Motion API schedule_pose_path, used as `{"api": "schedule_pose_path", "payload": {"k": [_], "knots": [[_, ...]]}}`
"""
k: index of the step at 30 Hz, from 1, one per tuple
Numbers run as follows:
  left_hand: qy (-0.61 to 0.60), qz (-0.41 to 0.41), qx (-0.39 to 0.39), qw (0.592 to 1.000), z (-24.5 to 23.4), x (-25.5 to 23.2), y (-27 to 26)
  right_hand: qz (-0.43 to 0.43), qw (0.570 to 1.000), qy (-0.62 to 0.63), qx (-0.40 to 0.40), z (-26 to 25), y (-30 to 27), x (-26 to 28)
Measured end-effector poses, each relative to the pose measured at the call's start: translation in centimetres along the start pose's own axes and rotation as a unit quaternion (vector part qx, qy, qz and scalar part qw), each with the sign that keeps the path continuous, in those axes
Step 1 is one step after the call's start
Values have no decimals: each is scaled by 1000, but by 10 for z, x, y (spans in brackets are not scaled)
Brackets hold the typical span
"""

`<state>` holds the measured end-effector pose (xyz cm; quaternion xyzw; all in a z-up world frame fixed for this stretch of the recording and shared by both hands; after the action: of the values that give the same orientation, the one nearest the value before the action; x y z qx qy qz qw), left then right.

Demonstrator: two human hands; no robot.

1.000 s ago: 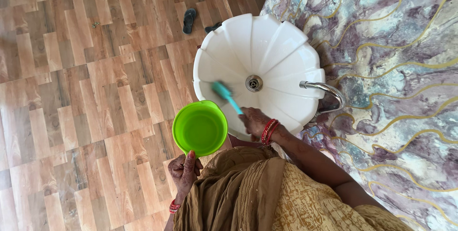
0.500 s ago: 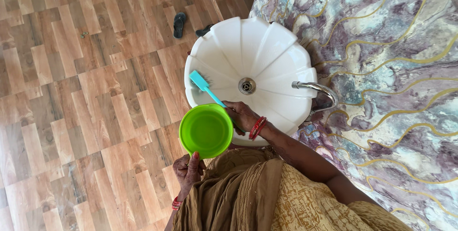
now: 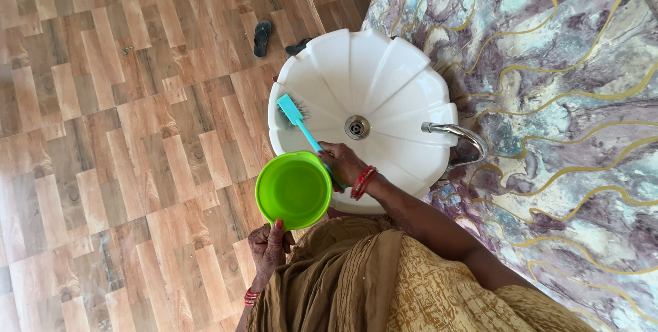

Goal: The person scrubs the interior of a white pedestal sink using a blue brush while holding a green bowl in the other hand. The person repeatedly scrubs the sink's surface and drain area throughout the clip.

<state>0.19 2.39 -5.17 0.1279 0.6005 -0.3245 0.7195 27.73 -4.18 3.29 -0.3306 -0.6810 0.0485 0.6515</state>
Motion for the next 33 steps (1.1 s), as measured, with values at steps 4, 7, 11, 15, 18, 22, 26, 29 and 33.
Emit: {"api": "schedule_pose_path", "payload": {"k": [4,7,11,15,18,22,26,29,33], "knots": [[20,15,-9,1000,3,-5,-2,100,987,-79,-97,-32,-9,-41],[0,5,-16,1000,3,-4,-3,85,963,-200,-156,-42,-8,-59],[11,9,-5,1000,3,-7,-2,17,979,-160,-123,-20,21,-42],[18,-30,5,999,6,-14,-1,-24,989,-85,-116,-20,56,-35],[44,2,4,999,7,-19,1,-83,940,-287,-163,-50,34,-64],[15,-4,-8,1000,9,-17,-5,-3,924,-349,-155,-86,-10,-103],[35,-18,-9,999,5,-12,-4,4,903,-396,-168,-84,17,-85],[23,-32,-7,999,4,-8,-2,-80,899,-360,-236,-70,53,-41],[37,-27,-1,999,6,-10,-1,24,890,-413,-191,-69,46,-28]]}}
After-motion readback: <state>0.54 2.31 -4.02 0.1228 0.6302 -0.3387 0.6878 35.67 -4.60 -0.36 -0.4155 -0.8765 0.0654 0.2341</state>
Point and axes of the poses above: each hand's wrist, its own y-axis towards the middle knuckle, its own z-axis out of the palm, x = y × z, the point moved 2 cm from there along y, towards the middle knuckle, and after that the axes turned 1 degree about -x, right-handed, at the moved point
